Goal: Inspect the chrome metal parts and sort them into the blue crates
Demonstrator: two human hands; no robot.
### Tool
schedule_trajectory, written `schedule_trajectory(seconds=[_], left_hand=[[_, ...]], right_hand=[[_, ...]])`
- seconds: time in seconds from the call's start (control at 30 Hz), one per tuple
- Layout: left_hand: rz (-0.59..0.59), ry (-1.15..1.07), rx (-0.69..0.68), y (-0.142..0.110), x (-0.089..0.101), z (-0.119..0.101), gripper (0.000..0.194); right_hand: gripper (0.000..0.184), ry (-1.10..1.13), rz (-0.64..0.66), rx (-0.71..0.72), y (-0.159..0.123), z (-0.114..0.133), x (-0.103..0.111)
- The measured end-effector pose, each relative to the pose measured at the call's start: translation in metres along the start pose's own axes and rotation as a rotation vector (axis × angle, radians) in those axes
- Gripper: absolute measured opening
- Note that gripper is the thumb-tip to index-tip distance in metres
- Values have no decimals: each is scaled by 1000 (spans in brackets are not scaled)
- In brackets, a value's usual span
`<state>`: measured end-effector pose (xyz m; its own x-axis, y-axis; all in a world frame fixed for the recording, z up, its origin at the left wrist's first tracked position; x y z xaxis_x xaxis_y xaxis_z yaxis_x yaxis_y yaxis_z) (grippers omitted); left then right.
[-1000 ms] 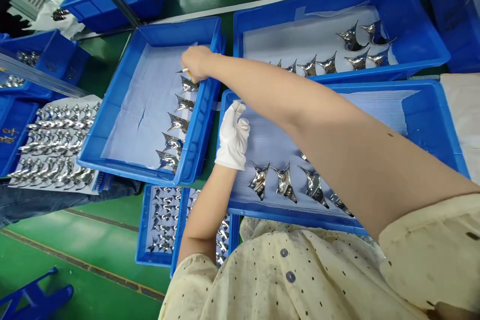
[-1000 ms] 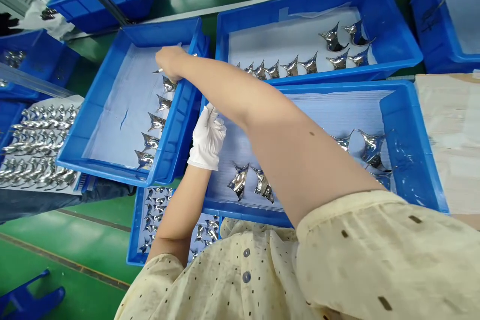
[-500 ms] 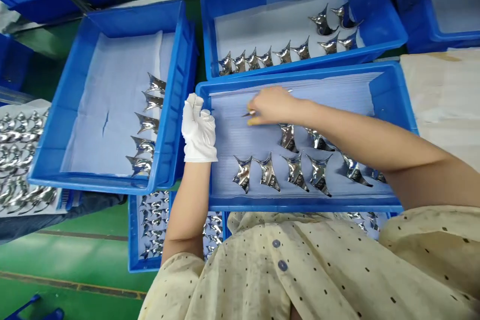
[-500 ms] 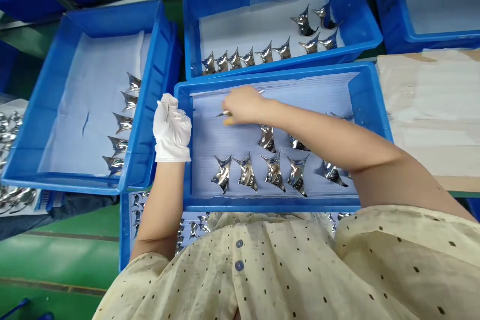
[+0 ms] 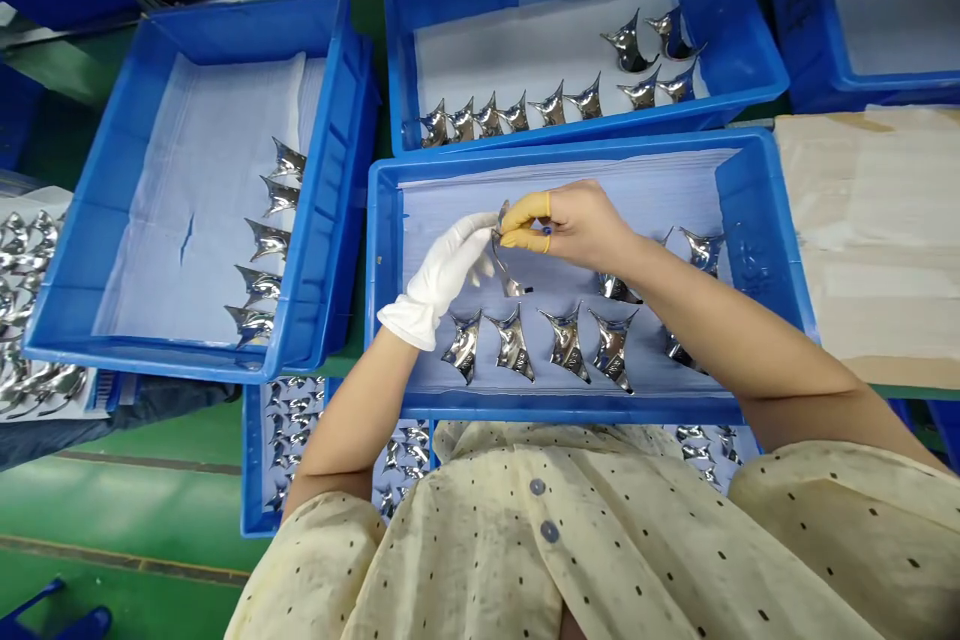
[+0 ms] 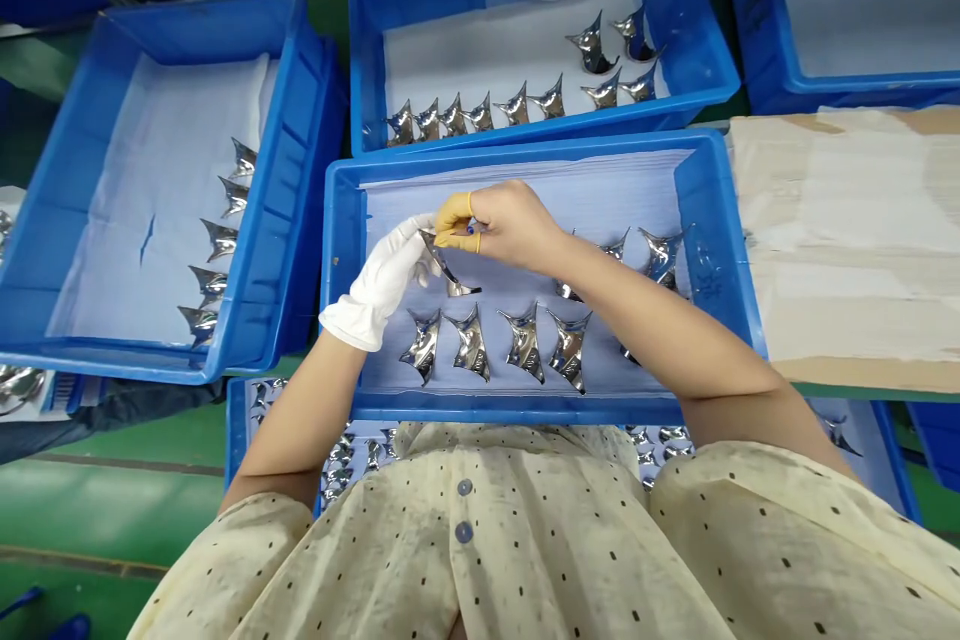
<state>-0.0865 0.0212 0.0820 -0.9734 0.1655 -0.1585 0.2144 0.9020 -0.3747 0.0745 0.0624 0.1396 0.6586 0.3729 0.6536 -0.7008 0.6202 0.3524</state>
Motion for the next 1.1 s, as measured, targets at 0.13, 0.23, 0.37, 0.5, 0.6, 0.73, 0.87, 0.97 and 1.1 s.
schedule_trajectory(seconds=[0.13,0.23,0.37,0.5,0.6,0.73,0.87,0.97,1.1], left_hand=[[-4,-12,-99,-19,-5,-16,41],[-234,-34,-259,-32,6,-29,41],[-507,133,-475,-47,14,-38,36],[-618,522,-924,-69,0,-54,31],[-706,758,-1183,-81,-10,-58,29],[-758,847,-1234,-82,-12,-56,29],[-734,838,-1208,-80,-11,-53,28],[-726,815,-1175,-80,-9,-51,27],[-680,750,-1010,-74,-3,-49,30]], right_hand=[[20,461,-278,108,4,14,5],[31,636,-393,61,7,13,0],[31,639,-444,16,8,13,-7],[34,638,-468,-33,10,11,-12],[33,674,-452,-42,12,11,-16],[35,697,-437,-84,12,9,-23],[31,731,-443,-81,11,9,-27],[29,727,-458,-80,11,9,-26],[31,679,-467,-77,9,9,-24]])
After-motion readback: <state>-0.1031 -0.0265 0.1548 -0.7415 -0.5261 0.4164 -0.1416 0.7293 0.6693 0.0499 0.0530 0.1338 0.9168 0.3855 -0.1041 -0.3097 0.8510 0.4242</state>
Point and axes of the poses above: each hand's wrist, its own y-axis towards the middle knuckle, its own x-axis out of the back of the hand, z = x × y, the point moved 6 cm from there along y, towards the middle knuckle, and after that the axes turned 10 degrees about x, right-handed, at the moved point
